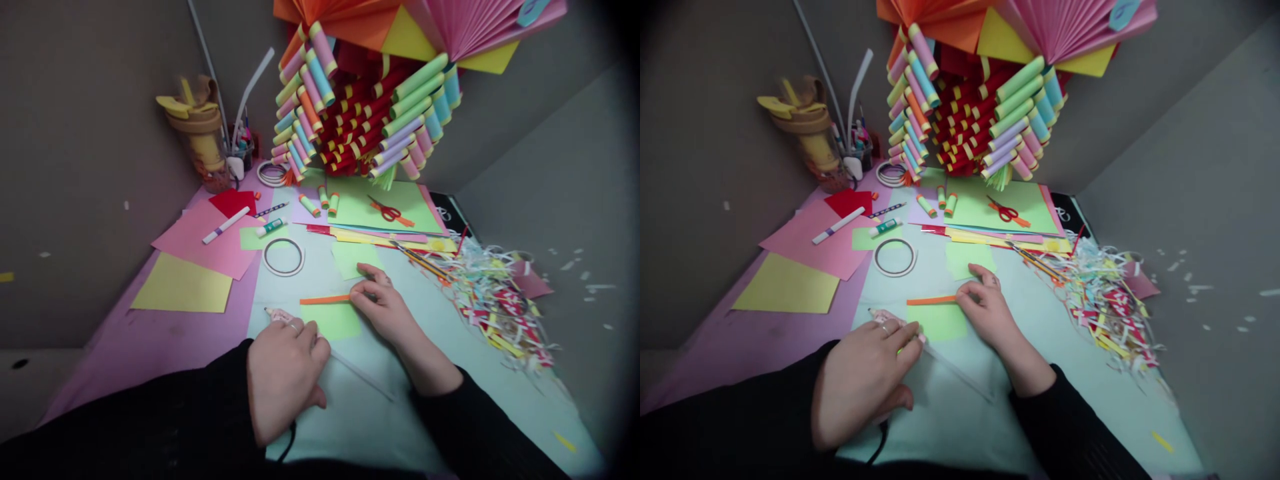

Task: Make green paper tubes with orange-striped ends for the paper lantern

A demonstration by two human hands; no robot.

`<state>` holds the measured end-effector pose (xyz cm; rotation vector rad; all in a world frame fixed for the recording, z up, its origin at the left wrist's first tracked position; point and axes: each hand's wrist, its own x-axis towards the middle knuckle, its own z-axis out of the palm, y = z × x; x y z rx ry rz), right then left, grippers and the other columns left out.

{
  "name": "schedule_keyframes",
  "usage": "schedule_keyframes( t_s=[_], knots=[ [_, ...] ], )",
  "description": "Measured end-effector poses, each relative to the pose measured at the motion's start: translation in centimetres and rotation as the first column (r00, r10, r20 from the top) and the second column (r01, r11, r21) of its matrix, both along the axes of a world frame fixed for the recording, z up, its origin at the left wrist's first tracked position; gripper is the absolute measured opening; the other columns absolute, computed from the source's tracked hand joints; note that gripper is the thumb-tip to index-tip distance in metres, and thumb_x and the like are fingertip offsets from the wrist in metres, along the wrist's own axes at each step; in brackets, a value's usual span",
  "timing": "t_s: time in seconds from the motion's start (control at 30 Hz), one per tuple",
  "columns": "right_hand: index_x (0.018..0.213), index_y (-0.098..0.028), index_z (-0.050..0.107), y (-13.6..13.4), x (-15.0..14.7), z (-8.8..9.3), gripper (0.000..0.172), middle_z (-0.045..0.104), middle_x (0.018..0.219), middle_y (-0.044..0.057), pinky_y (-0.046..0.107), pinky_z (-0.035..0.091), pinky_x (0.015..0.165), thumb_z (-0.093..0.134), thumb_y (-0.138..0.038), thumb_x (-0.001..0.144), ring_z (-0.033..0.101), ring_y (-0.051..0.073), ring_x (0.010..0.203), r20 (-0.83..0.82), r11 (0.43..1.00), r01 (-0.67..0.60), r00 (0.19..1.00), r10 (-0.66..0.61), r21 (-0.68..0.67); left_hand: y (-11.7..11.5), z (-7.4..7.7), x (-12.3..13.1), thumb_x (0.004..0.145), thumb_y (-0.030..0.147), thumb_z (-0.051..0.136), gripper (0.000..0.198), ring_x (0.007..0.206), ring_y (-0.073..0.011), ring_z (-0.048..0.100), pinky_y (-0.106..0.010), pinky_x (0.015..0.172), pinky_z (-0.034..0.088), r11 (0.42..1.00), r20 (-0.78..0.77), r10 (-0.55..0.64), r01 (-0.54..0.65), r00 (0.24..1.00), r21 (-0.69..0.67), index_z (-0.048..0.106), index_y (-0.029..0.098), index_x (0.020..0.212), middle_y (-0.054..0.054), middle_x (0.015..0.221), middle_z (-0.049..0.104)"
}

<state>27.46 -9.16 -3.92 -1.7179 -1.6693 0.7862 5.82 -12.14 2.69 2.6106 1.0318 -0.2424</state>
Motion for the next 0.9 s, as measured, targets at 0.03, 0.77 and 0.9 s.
schedule_keyframes(
  t_s=[0.03,0.77,0.9],
  knots=[
    [0.068,-0.021,0.065,0.0,0.0,0.0,0.019,0.043,0.131,0.012,0.048,0.028,0.103,0.057,-0.034,0.078,0.034,0.03,0.128,0.007,1.0,0.001,1.0,-0.001,-0.001,0.0,-0.1,0.0,0.061,0.055,0.075,0.059,0.098,-0.0343,0.058,-0.05,0.082,0.046,0.999,0.015,-0.015,0.015,1.0,0.028,0.062,0.015,0.103,-0.018,0.112,0.062],
    [0.065,-0.021,0.065,0.6,-0.2,-0.5,0.017,0.05,0.121,0.012,0.05,0.031,0.101,0.056,-0.029,0.077,0.038,0.03,0.124,0.075,0.999,0.01,0.997,-0.012,0.038,0.7,-0.2,0.1,0.06,0.078,0.054,0.069,0.099,-0.0307,0.053,-0.042,0.076,0.037,0.984,0.001,0.098,-0.097,0.995,0.149,0.062,0.016,0.09,-0.017,0.115,0.06],
    [0.066,-0.021,0.065,0.6,-0.2,-0.4,0.016,0.05,0.121,0.011,0.05,0.032,0.101,0.056,-0.027,0.077,0.039,0.03,0.124,0.075,0.999,0.011,0.997,-0.013,0.036,1.0,-0.4,0.2,0.062,0.079,0.05,0.072,0.099,-0.0305,0.053,-0.043,0.077,0.037,0.986,-0.003,0.085,-0.083,0.996,0.147,0.062,0.015,0.093,-0.017,0.12,0.058]
  ],
)
